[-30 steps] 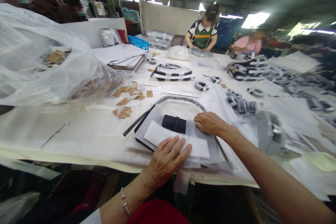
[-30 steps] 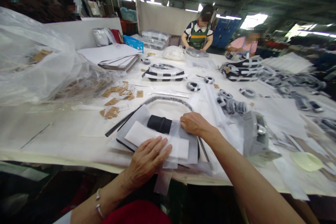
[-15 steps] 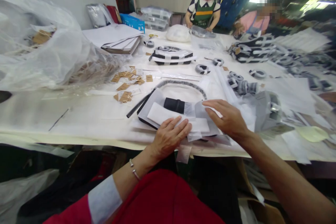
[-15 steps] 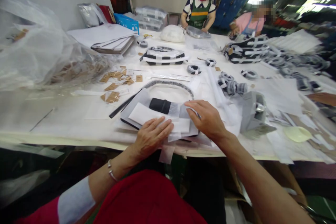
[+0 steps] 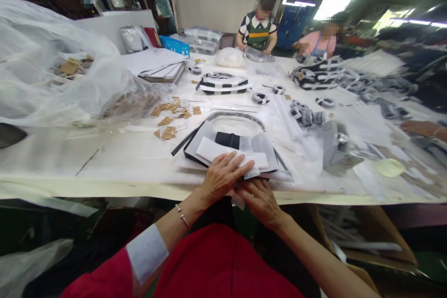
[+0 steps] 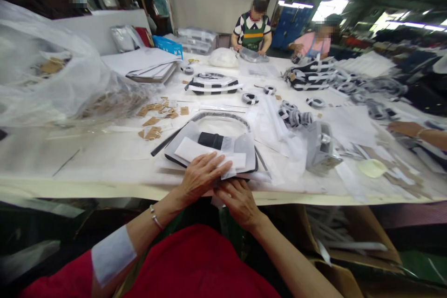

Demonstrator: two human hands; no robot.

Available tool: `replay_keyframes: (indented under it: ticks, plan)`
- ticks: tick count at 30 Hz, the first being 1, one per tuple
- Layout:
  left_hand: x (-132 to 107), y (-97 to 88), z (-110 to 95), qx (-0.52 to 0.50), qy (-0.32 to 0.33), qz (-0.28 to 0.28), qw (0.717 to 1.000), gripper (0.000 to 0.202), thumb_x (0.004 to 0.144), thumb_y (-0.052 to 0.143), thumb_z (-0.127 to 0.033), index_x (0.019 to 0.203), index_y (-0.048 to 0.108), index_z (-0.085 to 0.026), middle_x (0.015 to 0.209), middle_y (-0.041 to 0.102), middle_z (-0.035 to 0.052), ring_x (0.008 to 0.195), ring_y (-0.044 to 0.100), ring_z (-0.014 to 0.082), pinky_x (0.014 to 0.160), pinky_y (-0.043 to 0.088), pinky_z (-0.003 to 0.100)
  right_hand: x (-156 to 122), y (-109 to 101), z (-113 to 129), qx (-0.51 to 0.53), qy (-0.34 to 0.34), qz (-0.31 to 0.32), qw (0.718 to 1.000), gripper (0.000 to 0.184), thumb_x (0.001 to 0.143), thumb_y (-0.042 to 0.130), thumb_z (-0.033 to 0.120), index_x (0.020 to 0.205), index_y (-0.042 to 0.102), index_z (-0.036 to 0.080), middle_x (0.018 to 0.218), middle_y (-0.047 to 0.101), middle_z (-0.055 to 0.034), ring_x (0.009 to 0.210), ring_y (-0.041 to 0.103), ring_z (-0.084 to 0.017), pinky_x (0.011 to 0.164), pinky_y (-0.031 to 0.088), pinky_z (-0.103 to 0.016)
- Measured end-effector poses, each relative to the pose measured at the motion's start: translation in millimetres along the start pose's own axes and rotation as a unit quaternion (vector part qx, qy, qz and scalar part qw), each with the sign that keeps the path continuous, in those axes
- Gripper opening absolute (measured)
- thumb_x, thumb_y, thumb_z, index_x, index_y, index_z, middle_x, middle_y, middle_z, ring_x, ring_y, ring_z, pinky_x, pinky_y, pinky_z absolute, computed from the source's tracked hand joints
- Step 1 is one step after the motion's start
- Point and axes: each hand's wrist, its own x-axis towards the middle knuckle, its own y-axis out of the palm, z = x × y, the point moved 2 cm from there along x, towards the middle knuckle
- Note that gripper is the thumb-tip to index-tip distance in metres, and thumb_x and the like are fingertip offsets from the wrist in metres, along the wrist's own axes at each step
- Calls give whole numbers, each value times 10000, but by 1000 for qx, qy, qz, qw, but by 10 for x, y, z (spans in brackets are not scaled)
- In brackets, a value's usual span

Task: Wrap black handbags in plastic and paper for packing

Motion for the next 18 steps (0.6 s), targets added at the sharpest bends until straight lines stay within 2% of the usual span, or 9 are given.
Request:
replay_keyframes:
  ticks: [3, 8, 13, 15, 18]
  plan:
    - [1, -15, 5, 12, 3, 6, 1000, 464, 995, 512, -295, 1449, 442, -359, 1434, 560, -14, 1300, 520, 228, 1047, 418, 373, 57, -46, -39, 69, 9, -28, 997, 210, 950, 514, 128, 1048, 690, 187, 961, 719, -76, 928, 596, -229, 827, 475, -389]
    - [-8, -14, 10, 4, 2, 17, 1000, 460, 994, 519, -285, 1439, 452, -378, 1414, 576, -24, 1292, 522, 209, 1046, 421, 362, 109, -377, -62, 159, 25, -48, 986, 273, 947, 434, 88, 1043, 671, 186, 849, 693, -53, 773, 595, -184, 690, 482, -327]
    - [-19, -11, -5, -13, 9, 20, 1000, 432, 988, 528, -311, 1414, 483, -370, 1390, 592, -14, 1294, 518, 204, 1057, 415, 367, 312, -653, -27, 103, -24, -6, 994, 202, 951, 498, 104, 974, 681, 186, 781, 681, -36, 774, 601, -172, 730, 473, -328]
    - [-23, -11, -11, -17, 10, 17, 1000, 434, 982, 538, -322, 1411, 487, -359, 1384, 595, 3, 1298, 517, 216, 1058, 417, 375, 424, -719, -22, 56, -35, -25, 997, 167, 948, 534, 116, 923, 678, 196, 808, 703, -31, 829, 623, -178, 785, 476, -348]
    - [-29, -4, -15, -16, 8, 14, 1000, 425, 974, 544, -280, 1394, 504, -334, 1390, 592, 12, 1307, 512, 230, 1058, 421, 396, 555, -764, -30, 11, -39, -69, 997, 141, 937, 560, 120, 881, 666, 193, 982, 737, -67, 1008, 640, -219, 916, 495, -417]
